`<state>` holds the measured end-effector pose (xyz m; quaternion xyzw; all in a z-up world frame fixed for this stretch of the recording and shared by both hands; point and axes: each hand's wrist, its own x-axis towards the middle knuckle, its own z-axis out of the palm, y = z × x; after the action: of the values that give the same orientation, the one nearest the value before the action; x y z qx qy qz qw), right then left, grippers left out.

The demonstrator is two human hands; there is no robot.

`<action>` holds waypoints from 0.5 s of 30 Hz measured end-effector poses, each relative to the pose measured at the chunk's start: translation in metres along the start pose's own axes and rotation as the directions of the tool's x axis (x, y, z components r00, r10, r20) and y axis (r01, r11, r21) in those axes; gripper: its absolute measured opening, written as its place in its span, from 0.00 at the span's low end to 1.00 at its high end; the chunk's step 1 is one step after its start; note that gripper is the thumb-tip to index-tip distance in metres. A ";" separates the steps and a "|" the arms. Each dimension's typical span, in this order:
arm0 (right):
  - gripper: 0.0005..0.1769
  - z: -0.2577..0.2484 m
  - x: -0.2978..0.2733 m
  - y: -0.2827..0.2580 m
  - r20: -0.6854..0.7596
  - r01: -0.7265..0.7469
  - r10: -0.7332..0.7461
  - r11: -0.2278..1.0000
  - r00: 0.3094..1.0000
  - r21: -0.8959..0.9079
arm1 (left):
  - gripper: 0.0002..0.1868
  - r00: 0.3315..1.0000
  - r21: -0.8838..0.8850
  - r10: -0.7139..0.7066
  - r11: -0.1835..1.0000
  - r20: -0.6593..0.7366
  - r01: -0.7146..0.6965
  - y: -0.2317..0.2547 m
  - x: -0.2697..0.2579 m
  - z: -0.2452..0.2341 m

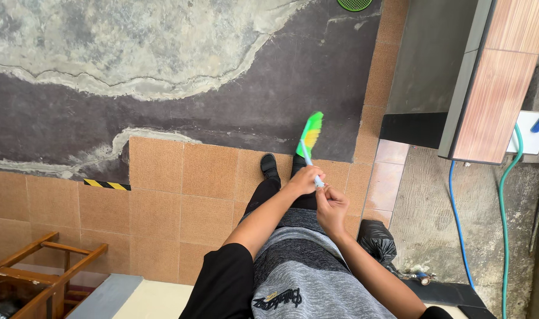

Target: The person sweeps the tiled floor using a broom, pushing debris along the hallway and near the edges of the walls.

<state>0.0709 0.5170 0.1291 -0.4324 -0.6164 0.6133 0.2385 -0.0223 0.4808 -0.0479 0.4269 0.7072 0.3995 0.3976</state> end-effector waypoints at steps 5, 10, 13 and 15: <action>0.27 0.028 0.026 0.051 0.203 -0.031 0.000 0.988 0.979 0.152 | 0.13 0.982 0.151 -0.098 0.981 -0.161 0.122 -0.062 -0.006 -0.034; 0.27 0.027 0.059 0.059 0.213 -0.027 -0.008 0.986 0.977 0.162 | 0.11 0.888 0.286 -0.090 0.928 -0.452 0.239 -0.072 0.013 -0.046; 0.23 0.011 0.076 0.026 0.138 -0.140 0.132 0.989 0.982 0.054 | 0.10 0.864 0.245 -0.117 0.932 -0.490 0.265 -0.053 0.030 -0.033; 0.21 -0.007 0.080 -0.008 0.081 -0.260 0.257 0.965 0.963 0.032 | 0.12 0.897 0.219 -0.111 0.950 -0.428 0.222 -0.036 0.043 -0.026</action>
<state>0.0338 0.5874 0.1184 -0.4804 -0.5501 0.6681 0.1420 -0.0696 0.5037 -0.0808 0.3196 0.8556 0.3470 0.2130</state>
